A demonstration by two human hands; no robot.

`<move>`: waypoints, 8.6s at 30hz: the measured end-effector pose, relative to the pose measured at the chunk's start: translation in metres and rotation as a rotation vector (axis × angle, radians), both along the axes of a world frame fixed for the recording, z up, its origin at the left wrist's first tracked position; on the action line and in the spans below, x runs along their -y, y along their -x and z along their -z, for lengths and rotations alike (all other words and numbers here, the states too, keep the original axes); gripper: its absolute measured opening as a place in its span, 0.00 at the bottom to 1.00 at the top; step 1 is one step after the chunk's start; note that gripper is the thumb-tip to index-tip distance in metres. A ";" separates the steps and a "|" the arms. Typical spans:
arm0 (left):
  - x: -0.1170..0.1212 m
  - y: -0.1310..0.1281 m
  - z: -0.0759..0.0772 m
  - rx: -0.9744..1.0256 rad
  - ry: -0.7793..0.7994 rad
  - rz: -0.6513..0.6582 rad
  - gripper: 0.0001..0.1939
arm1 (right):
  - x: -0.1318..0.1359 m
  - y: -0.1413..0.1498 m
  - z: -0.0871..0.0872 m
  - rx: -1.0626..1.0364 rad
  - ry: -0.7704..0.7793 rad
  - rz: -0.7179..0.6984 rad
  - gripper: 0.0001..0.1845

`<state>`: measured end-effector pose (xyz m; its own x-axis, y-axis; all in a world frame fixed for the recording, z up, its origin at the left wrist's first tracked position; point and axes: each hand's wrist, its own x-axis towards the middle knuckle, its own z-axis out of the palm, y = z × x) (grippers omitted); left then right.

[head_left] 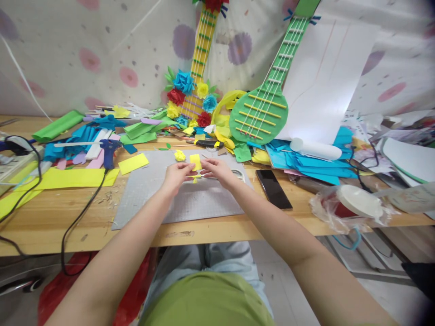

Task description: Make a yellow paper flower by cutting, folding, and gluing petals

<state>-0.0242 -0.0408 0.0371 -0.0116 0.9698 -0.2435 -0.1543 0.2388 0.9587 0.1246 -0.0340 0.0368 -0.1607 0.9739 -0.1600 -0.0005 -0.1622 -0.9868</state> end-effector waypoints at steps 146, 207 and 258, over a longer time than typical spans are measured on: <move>-0.001 0.004 0.009 0.035 -0.065 -0.164 0.12 | 0.013 -0.072 0.004 1.470 -0.298 -0.106 0.20; -0.005 -0.029 0.000 0.441 -0.008 -0.315 0.05 | 0.029 -0.016 -0.012 0.267 0.011 -0.385 0.33; -0.009 0.000 0.003 0.311 0.015 -0.007 0.04 | 0.022 -0.039 -0.006 0.302 0.029 -0.459 0.27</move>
